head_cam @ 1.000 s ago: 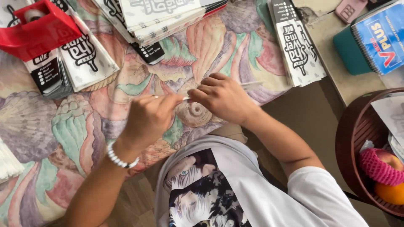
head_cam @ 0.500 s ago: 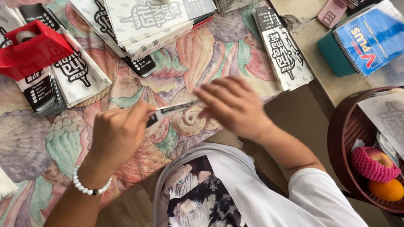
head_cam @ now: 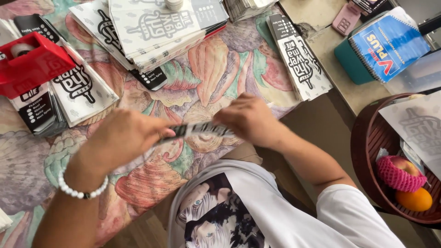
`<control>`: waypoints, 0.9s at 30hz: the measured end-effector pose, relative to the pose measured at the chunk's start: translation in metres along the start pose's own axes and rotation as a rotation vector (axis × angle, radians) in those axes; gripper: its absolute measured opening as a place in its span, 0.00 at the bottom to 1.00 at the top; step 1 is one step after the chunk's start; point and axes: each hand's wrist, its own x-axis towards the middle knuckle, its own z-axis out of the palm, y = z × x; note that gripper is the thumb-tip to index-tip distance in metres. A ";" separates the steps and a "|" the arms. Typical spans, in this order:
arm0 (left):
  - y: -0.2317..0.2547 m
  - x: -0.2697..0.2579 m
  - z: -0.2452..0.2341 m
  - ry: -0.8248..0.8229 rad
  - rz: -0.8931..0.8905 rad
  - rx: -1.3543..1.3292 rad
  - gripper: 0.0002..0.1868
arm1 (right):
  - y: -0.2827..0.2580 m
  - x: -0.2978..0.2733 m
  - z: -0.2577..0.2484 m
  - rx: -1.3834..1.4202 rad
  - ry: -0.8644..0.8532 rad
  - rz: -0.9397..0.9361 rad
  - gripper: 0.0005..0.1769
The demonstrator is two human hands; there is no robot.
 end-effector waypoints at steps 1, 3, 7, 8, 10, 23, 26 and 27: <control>-0.003 0.004 -0.012 -0.023 -0.114 -0.024 0.11 | 0.013 -0.004 -0.007 0.078 0.049 0.036 0.06; -0.024 0.013 -0.023 -0.044 -0.233 -0.044 0.35 | 0.053 -0.025 -0.025 0.159 0.100 0.067 0.02; -0.085 0.038 -0.016 0.486 -0.066 0.060 0.28 | 0.145 -0.084 -0.064 0.171 0.325 0.826 0.06; -0.097 0.047 -0.013 0.556 -0.097 0.069 0.26 | 0.164 -0.097 -0.073 0.180 0.421 0.931 0.15; -0.108 0.064 -0.008 0.522 -0.153 0.032 0.26 | 0.166 -0.098 -0.081 0.178 0.413 1.046 0.17; -0.136 0.090 0.048 0.382 -0.195 0.126 0.13 | 0.117 0.102 0.003 -0.135 0.060 0.252 0.22; -0.138 0.087 0.048 0.536 -0.113 0.098 0.03 | 0.115 0.150 0.058 -0.040 -0.157 0.076 0.22; -0.148 0.091 0.060 0.534 -0.120 0.105 0.03 | 0.118 0.153 0.069 -0.034 -0.155 0.069 0.22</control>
